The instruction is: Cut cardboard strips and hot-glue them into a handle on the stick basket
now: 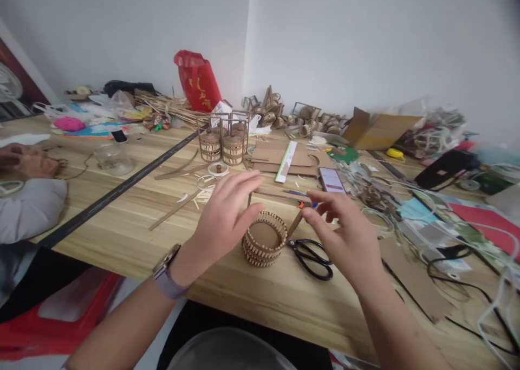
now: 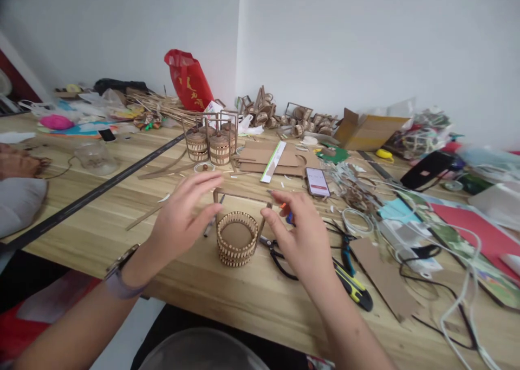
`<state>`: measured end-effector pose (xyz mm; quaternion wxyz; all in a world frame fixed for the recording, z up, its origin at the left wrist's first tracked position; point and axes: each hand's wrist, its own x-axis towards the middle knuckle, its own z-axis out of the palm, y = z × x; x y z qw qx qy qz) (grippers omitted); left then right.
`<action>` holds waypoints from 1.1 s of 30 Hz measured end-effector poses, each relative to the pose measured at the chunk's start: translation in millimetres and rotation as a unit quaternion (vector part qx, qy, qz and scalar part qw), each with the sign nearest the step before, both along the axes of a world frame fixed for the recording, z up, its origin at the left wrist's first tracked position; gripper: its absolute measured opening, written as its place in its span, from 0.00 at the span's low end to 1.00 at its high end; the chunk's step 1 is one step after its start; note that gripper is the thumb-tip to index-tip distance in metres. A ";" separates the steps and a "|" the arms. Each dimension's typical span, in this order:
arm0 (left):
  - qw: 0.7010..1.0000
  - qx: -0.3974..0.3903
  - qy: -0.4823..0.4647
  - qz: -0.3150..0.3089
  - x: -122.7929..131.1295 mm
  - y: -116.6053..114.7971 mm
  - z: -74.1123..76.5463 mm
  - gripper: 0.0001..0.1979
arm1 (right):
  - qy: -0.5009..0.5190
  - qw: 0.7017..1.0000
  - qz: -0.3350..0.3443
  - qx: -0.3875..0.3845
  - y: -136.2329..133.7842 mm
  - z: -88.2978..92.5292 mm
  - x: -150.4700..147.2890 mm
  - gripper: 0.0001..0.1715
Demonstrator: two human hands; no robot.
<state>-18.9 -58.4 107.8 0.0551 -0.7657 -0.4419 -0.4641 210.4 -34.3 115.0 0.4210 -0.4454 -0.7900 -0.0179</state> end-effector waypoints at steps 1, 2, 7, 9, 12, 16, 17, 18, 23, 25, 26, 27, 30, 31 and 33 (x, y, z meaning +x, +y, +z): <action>0.999 0.011 0.052 -0.013 4.9 4.0 8.9 0.17 | 0.002 1.000 0.019 -0.015 2.6 0.9 -1.5 0.14; 0.995 0.012 0.096 -0.019 10.2 7.7 15.5 0.17 | 0.005 0.999 0.035 -0.025 4.2 1.3 -2.9 0.15; 0.973 -0.056 0.222 -0.044 28.8 19.9 25.2 0.13 | 0.028 0.996 0.067 -0.049 7.0 0.8 -2.4 0.15; 0.971 -0.073 0.223 -0.051 28.9 23.8 28.5 0.12 | 0.039 0.993 0.084 -0.072 10.0 -1.3 1.6 0.13; 0.976 -0.076 0.198 -0.040 23.3 33.7 42.8 0.11 | 0.064 0.987 0.093 -0.114 17.6 -7.9 10.2 0.16; 0.981 -0.086 0.168 -0.037 14.5 58.3 73.2 0.11 | 0.072 0.985 0.070 -0.142 27.8 -17.4 22.4 0.17; 0.981 -0.087 0.167 -0.041 12.8 66.1 80.3 0.11 | 0.066 0.985 0.069 -0.145 29.6 -18.8 24.8 0.16; 0.982 -0.086 0.163 -0.045 11.3 74.3 86.4 0.11 | 0.060 0.984 0.071 -0.150 30.9 -19.6 26.9 0.16; 0.981 -0.094 0.162 -0.050 7.0 117.8 98.8 0.09 | 0.045 0.978 0.084 -0.185 34.6 -21.2 33.4 0.15; 0.980 -0.099 0.163 -0.051 6.6 135.0 96.0 0.08 | 0.048 0.974 0.086 -0.202 36.2 -23.6 35.2 0.16; 0.980 -0.100 0.163 -0.050 6.5 143.4 93.5 0.09 | 0.047 0.973 0.089 -0.209 37.1 -25.5 36.1 0.16; 0.980 -0.102 0.164 -0.048 6.4 151.7 90.6 0.09 | 0.043 0.971 0.092 -0.214 38.1 -27.9 37.1 0.16; 0.979 -0.119 0.160 -0.041 5.2 175.7 81.8 0.10 | 0.028 0.968 0.105 -0.228 41.0 -36.3 39.5 0.16; 0.979 -0.125 0.159 -0.039 4.5 183.3 79.2 0.11 | 0.025 0.966 0.109 -0.233 41.7 -39.1 40.1 0.16; 0.977 -0.135 0.159 -0.038 3.0 197.4 75.0 0.11 | 0.021 0.963 0.115 -0.244 42.5 -43.4 40.9 0.16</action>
